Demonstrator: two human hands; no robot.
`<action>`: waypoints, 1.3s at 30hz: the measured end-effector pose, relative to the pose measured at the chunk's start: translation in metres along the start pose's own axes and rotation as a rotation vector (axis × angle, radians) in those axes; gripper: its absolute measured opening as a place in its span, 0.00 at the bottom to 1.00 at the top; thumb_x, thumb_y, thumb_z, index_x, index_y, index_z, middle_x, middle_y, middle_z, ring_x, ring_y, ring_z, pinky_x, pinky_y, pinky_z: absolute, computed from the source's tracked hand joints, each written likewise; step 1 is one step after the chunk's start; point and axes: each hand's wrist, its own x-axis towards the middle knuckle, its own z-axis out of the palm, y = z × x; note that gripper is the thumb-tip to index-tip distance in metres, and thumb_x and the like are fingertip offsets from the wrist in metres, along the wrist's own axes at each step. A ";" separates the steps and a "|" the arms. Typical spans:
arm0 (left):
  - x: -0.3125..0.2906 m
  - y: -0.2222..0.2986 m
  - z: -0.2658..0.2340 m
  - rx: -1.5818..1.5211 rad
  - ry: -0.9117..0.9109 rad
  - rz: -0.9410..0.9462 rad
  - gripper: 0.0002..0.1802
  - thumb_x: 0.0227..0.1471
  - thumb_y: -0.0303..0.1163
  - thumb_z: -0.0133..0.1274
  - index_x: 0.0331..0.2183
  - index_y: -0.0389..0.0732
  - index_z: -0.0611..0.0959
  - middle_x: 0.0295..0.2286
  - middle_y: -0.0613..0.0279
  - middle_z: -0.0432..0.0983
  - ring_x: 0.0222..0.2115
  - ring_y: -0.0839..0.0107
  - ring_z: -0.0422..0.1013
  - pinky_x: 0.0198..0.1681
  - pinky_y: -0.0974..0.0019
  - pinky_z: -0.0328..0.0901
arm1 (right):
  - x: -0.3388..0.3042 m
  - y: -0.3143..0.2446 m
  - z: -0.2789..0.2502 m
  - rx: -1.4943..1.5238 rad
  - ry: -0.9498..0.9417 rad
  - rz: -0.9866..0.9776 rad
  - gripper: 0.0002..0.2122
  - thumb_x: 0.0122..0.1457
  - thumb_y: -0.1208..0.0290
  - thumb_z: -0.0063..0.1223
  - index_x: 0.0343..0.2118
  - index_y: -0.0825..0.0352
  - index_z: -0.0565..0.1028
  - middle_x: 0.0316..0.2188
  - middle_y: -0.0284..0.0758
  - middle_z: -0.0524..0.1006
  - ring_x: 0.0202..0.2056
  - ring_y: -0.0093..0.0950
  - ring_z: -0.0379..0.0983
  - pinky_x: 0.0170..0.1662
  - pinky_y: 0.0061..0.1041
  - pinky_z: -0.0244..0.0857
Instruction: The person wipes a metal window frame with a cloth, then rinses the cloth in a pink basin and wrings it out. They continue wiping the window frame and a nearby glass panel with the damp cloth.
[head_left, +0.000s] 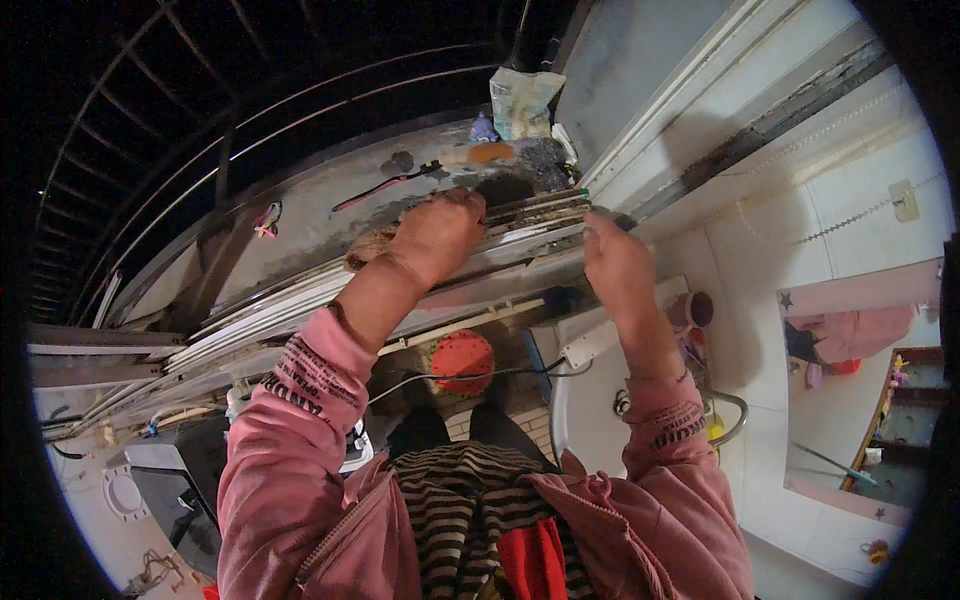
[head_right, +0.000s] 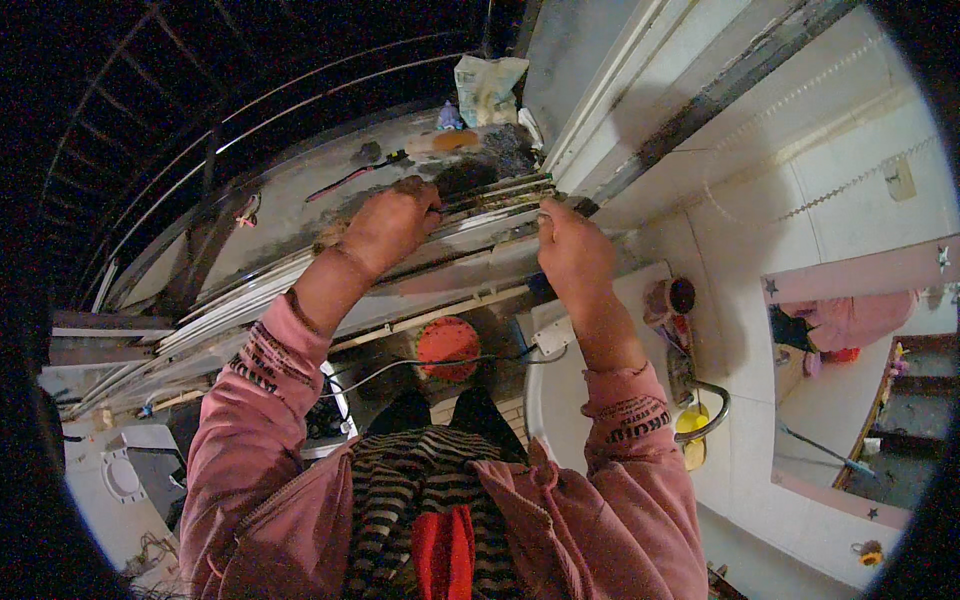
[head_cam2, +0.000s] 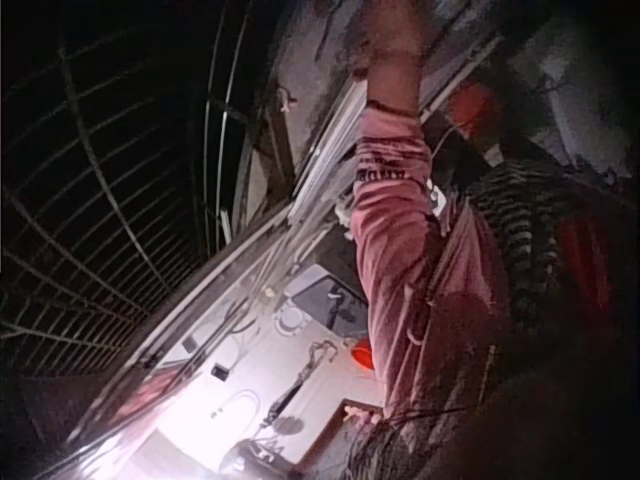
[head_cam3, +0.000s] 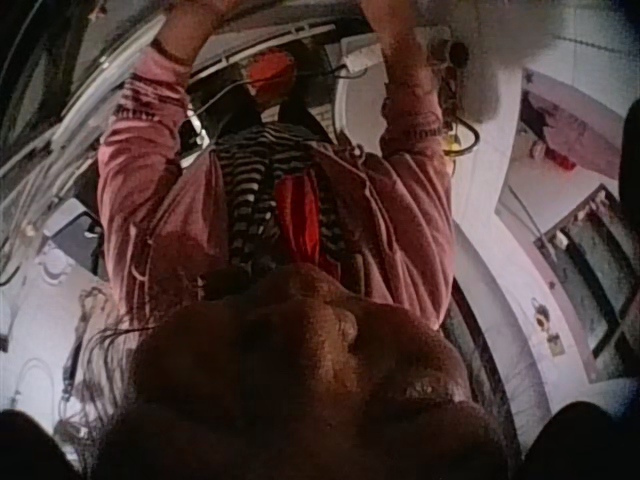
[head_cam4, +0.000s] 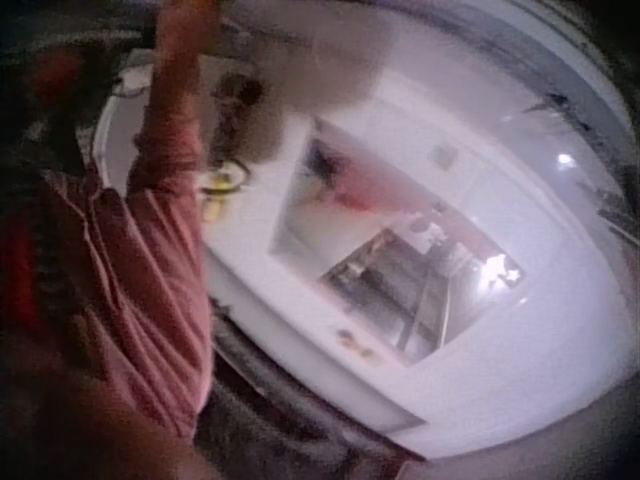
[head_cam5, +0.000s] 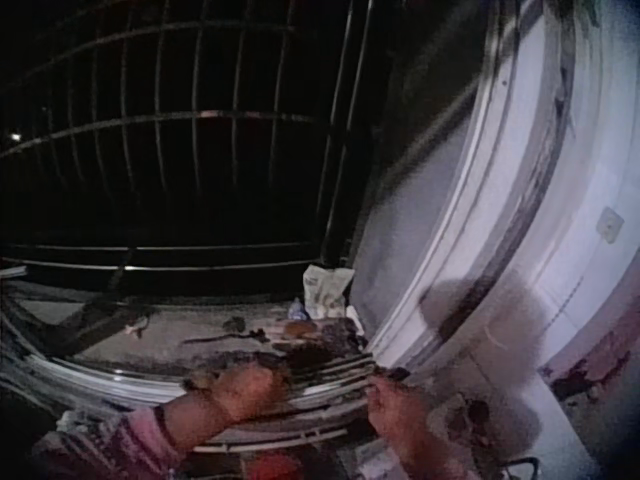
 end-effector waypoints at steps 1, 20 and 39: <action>0.000 0.000 0.001 0.005 0.008 -0.003 0.12 0.56 0.33 0.54 0.39 0.37 0.81 0.39 0.43 0.82 0.42 0.44 0.78 0.45 0.47 0.74 | 0.005 -0.010 -0.005 -0.095 -0.044 0.038 0.15 0.62 0.69 0.52 0.51 0.62 0.79 0.32 0.53 0.81 0.37 0.51 0.80 0.42 0.47 0.73; 0.042 0.020 0.030 -0.021 0.014 0.092 0.12 0.56 0.32 0.53 0.40 0.36 0.80 0.40 0.46 0.81 0.39 0.45 0.79 0.41 0.48 0.75 | 0.043 -0.010 0.035 -0.024 -0.450 0.006 0.23 0.60 0.68 0.44 0.58 0.68 0.75 0.52 0.52 0.78 0.53 0.52 0.74 0.60 0.45 0.67; 0.047 0.013 0.031 -0.222 -0.033 0.006 0.13 0.56 0.37 0.55 0.40 0.40 0.82 0.34 0.43 0.82 0.39 0.44 0.79 0.43 0.45 0.72 | 0.037 -0.018 0.036 0.095 -0.365 0.145 0.20 0.62 0.61 0.49 0.57 0.57 0.78 0.42 0.50 0.81 0.45 0.52 0.77 0.50 0.49 0.71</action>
